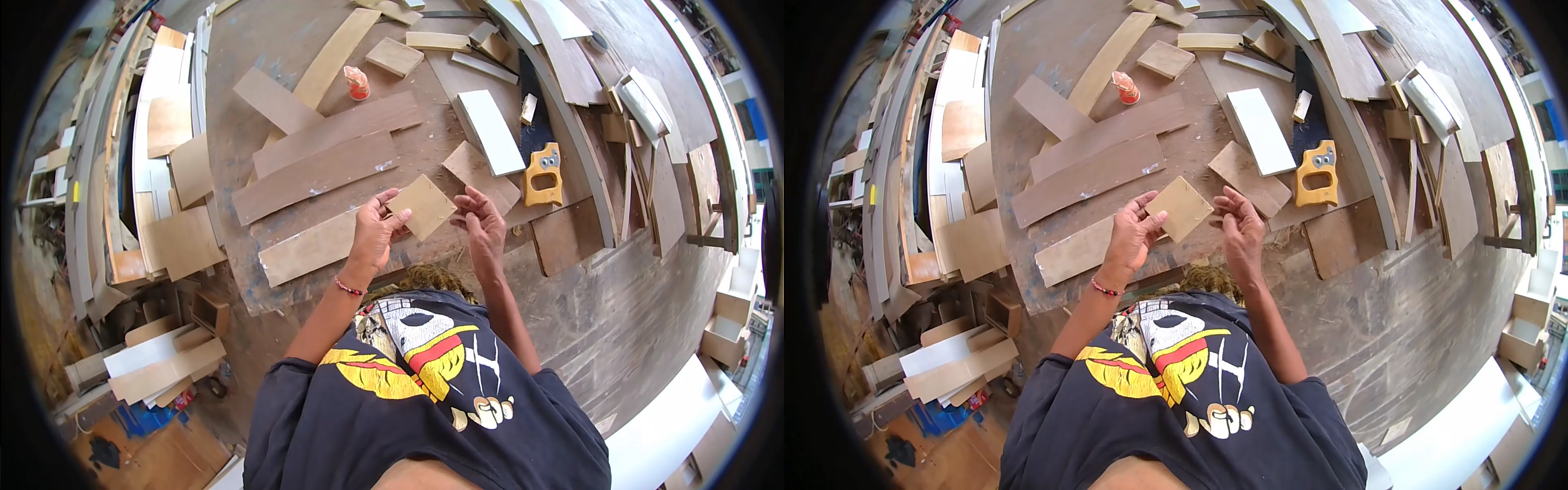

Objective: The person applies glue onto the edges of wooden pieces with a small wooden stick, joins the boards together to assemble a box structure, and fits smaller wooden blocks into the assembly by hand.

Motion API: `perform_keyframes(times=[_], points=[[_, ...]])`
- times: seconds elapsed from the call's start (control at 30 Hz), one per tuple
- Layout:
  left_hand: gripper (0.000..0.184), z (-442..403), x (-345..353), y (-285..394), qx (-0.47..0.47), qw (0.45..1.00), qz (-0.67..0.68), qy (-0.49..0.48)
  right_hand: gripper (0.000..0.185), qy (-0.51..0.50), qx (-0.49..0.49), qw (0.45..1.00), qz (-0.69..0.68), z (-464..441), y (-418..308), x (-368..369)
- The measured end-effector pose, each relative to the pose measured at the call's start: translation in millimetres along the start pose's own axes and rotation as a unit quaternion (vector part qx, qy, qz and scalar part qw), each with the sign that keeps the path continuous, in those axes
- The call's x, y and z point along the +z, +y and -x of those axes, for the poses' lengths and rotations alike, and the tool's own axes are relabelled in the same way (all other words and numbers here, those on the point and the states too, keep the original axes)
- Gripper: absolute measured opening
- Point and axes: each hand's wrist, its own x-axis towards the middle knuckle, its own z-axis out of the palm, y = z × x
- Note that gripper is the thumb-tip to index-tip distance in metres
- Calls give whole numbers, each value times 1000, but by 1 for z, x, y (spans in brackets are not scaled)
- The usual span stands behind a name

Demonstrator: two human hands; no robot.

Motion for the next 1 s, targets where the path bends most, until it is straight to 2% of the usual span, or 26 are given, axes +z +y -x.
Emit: perform_keyframes(times=[0.03, 0.1, 0.17, 0.23, 0.3, 0.33, 0.37, 0.4, 0.43, 0.5, 0.53, 0.6, 0.63, 0.7, 0.83, 0.9, 1.0], points=[[47, 1, 1, -3, 0, 1000, 1, 1, 30, -1, 1, 1000, 1, 1, 3, -3], [46, 2, 5, -9, 3, 1000, 22, 22, 26, -30, 176, 975, -135, 3, 5, -6], [46, 5, 10, -17, 6, 999, 25, 25, 30, -66, 200, 971, -109, 8, 3, -1], [46, 6, 9, -24, 9, 999, 29, 28, 32, -94, 140, 986, 0, 13, 3, 4], [48, 4, 2, -35, 52, 991, -126, 13, 28, -75, 127, 989, 9, 8, 4, 4], [48, 5, -1, -38, 53, 991, -124, 16, 25, -48, 65, 992, 96, 3, 7, -2], [44, 6, -4, -39, 94, 973, -205, 53, 23, -22, 3, 983, 181, -1, 8, -5], [40, 8, -6, -37, 134, 945, -285, 89, 18, 13, -9, 944, 330, -3, -6, -1], [40, 9, -8, -33, 135, 945, -283, 91, 18, 11, -10, 944, 331, -6, -6, 0], [33, 15, -11, -25, 171, 881, -427, 108, 18, 5, -92, 888, 452, -12, -1, 0], [33, 15, -12, -26, 171, 882, -426, 112, 18, 1, -92, 887, 453, -15, 4, 1], [31, 15, -16, -28, 250, 801, -535, 98, 18, -16, -186, 854, 486, -21, 16, 7], [31, 16, -15, -28, 250, 802, -533, 102, 18, -21, -187, 853, 487, -23, 19, 10], [34, 17, -11, -28, 293, 751, -586, 82, 18, -22, -204, 845, 494, -25, 23, 17], [40, 9, -17, -38, 317, 715, -619, 72, 22, -45, -184, 832, 522, -29, 19, 25], [45, 6, -17, -42, 331, 671, -661, 62, 22, -53, -184, 827, 529, -31, 21, 27], [50, 8, -15, -43, 307, 663, -681, 48, 21, -65, -190, 824, 530, -32, 22, 30]])
